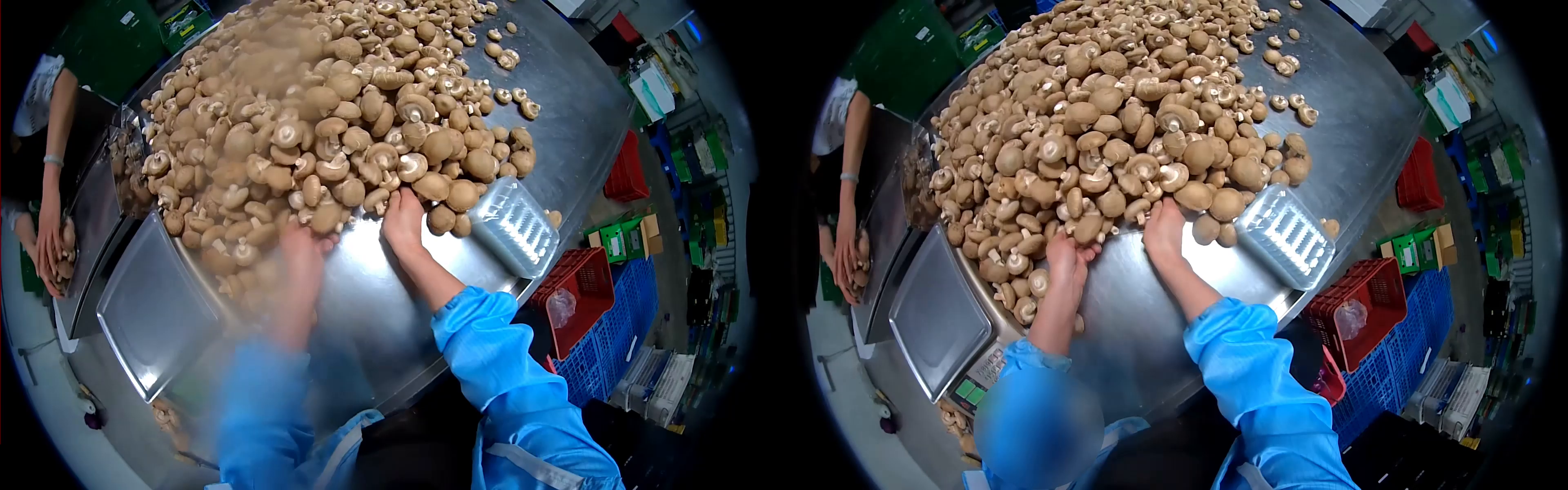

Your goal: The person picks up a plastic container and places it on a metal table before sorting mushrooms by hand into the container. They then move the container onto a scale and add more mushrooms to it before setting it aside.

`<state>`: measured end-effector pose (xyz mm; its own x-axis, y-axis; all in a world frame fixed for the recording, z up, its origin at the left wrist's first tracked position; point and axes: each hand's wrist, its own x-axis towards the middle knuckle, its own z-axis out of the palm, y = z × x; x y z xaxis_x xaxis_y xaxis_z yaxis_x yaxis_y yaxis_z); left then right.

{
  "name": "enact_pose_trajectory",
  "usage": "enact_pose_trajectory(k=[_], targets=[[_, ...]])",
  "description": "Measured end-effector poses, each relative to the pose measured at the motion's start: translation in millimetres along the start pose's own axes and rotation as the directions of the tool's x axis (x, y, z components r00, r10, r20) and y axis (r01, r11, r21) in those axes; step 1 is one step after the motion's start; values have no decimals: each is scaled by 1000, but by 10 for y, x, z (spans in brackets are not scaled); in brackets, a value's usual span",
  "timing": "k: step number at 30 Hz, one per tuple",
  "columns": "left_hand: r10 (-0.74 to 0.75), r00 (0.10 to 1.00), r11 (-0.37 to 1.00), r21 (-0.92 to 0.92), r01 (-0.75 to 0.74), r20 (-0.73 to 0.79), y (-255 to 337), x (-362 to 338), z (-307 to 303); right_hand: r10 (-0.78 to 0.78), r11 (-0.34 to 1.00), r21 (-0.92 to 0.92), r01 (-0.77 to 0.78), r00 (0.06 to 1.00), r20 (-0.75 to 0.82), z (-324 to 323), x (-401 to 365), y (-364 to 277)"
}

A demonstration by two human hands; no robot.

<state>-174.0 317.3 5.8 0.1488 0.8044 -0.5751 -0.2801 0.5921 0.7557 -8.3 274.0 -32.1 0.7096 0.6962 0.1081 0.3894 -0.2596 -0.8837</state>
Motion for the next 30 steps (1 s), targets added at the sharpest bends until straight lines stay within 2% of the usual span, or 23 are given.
enact_pose_trajectory(k=[1,2,3,4,5,6,9,10,13,17,22,25,30], targets=[[5,1000,1000,2,-5,3,65,38,62,-221,961,-200,193,967,-128,137,48,202],[9,1000,1000,0,-9,4,86,66,98,-320,941,-172,292,933,-165,166,67,292],[50,999,999,0,-50,-12,7,116,63,-111,994,9,112,991,-81,73,46,110],[90,995,996,1,-90,-31,-140,175,-16,89,981,169,-95,995,41,-47,3,-70],[129,991,992,3,-129,-48,-231,166,-56,265,903,294,-312,945,189,-138,-31,-198],[202,979,979,18,-202,-2,-312,144,-106,279,877,343,-336,938,206,-155,-60,-162],[170,985,986,8,-169,-32,-361,-104,-152,350,777,459,-431,902,255,-223,-214,-180],[123,991,991,38,-125,52,-299,-241,-175,364,781,447,-437,899,242,-250,-293,-216],[140,990,990,-19,-140,-24,-288,-499,-171,378,749,479,-457,889,257,-356,-479,-308],[164,985,986,-52,-161,58,-262,-735,-310,401,737,466,-490,871,284,-458,-680,-394],[196,976,977,-99,-187,91,-267,-922,-618,341,744,488,-457,887,311,-479,-912,-472],[206,974,978,-60,-201,95,-62,-1099,-798,308,761,462,-455,880,361,-464,-1014,-660],[317,947,949,-6,-317,46,396,-1427,-1232,203,824,390,-411,857,473,-317,-1206,-1245]])
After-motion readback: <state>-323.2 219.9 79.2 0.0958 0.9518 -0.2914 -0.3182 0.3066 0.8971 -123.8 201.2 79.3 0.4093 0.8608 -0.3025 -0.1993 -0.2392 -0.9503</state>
